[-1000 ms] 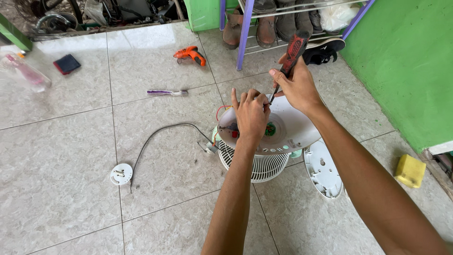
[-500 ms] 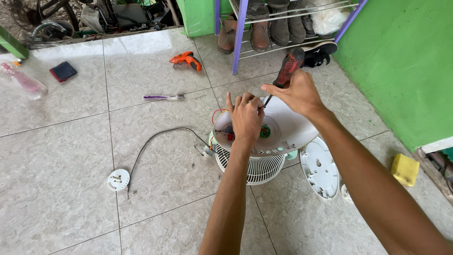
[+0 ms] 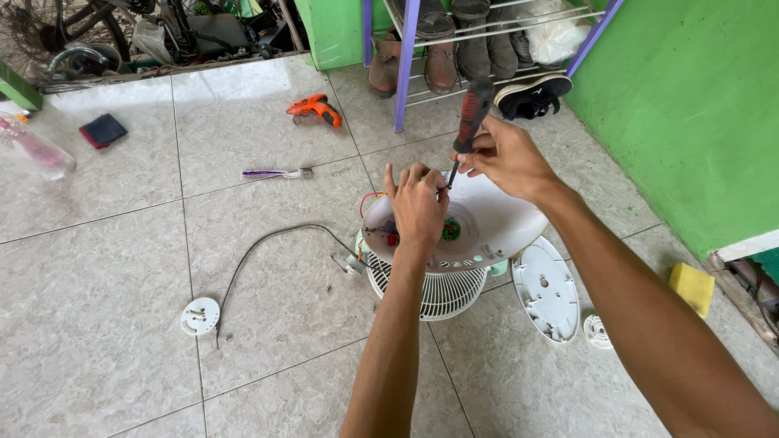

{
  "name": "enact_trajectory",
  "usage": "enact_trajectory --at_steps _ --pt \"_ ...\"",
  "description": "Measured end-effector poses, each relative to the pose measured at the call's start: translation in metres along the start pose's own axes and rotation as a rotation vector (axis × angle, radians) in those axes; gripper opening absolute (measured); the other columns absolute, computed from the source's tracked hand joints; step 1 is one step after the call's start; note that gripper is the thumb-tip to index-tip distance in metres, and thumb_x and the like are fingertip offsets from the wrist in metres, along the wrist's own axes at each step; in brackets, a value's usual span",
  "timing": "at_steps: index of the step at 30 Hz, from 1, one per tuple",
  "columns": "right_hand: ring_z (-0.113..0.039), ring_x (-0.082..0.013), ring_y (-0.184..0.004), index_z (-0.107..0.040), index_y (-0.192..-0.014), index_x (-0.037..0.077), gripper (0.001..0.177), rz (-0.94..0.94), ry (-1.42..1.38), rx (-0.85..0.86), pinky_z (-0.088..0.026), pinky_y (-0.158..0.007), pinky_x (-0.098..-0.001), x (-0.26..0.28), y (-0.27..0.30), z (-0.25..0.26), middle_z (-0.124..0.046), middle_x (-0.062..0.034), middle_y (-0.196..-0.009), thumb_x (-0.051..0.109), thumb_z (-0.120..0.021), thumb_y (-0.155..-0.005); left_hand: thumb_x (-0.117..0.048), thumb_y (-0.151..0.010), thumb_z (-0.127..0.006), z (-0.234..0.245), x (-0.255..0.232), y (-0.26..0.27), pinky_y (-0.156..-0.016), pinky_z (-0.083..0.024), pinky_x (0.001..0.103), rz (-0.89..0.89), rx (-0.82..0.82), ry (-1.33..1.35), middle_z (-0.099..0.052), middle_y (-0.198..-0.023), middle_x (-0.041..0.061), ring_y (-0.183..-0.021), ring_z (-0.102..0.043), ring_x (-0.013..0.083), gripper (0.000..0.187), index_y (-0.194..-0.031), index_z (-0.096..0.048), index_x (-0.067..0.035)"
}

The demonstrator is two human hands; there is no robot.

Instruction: The person repairs a disassembled electric fan by connecting wires to the internal motor and switch assembly. They use a screwdriver to tighten connections and handle the power cord and plug while working on the floor.

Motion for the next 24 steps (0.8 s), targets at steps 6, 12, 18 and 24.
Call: enact_trajectory --at_steps 6,12,18,24 --pt "-0.074 -0.0203 -0.093 -0.061 -0.121 0.005 0.034 0.073 0.147 -0.054 -0.061 -0.084 -0.0369 0.007 0.003 -0.013 -0.076 -0.0108 -0.1 0.006 -0.073 -0.089 -0.008 -0.076 -0.078 0.001 -0.001 0.0 -0.124 -0.02 0.057 -0.011 -0.01 0.004 -0.063 -0.096 0.003 -0.102 -0.061 0.0244 0.011 -0.083 -0.07 -0.012" --pt "-0.073 -0.0183 -0.085 -0.06 -0.104 -0.002 0.031 0.102 0.223 -0.13 -0.059 -0.075 -0.0374 -0.006 -0.001 -0.018 -0.073 -0.0104 -0.091 0.012 -0.081 -0.087 -0.009 -0.077 -0.078 0.0 0.0 0.001 -0.126 -0.021 0.056 -0.011 -0.004 0.003 -0.063 -0.097 0.003 -0.102 -0.061 0.0244 0.011 -0.084 -0.07 -0.012" --pt "-0.071 -0.0191 -0.078 -0.069 -0.094 0.002 0.029 0.046 0.195 -0.129 -0.058 -0.071 -0.0367 -0.022 -0.006 -0.018 -0.074 -0.01 -0.085 0.026 -0.083 -0.086 -0.008 -0.077 -0.077 -0.001 0.001 0.001 -0.125 -0.022 0.056 -0.03 -0.025 -0.003 -0.062 -0.097 0.003 -0.103 -0.06 0.0245 0.012 -0.084 -0.069 -0.013" --pt "-0.068 -0.023 -0.073 -0.069 -0.091 -0.002 0.041 -0.019 0.426 -0.18 -0.055 -0.07 -0.0391 -0.02 0.0 -0.015 -0.071 -0.0144 -0.083 0.035 -0.086 -0.088 -0.007 -0.077 -0.077 -0.001 0.0 0.002 -0.125 -0.021 0.056 -0.034 -0.034 0.0 -0.062 -0.098 0.003 -0.102 -0.06 0.0247 0.012 -0.084 -0.069 -0.012"
Point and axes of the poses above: each hand's wrist, its own y-axis away from the middle knuckle, its own z-axis out of the back of the hand, x = y × z, the point moved 6 cm from there along -y, towards the middle knuckle
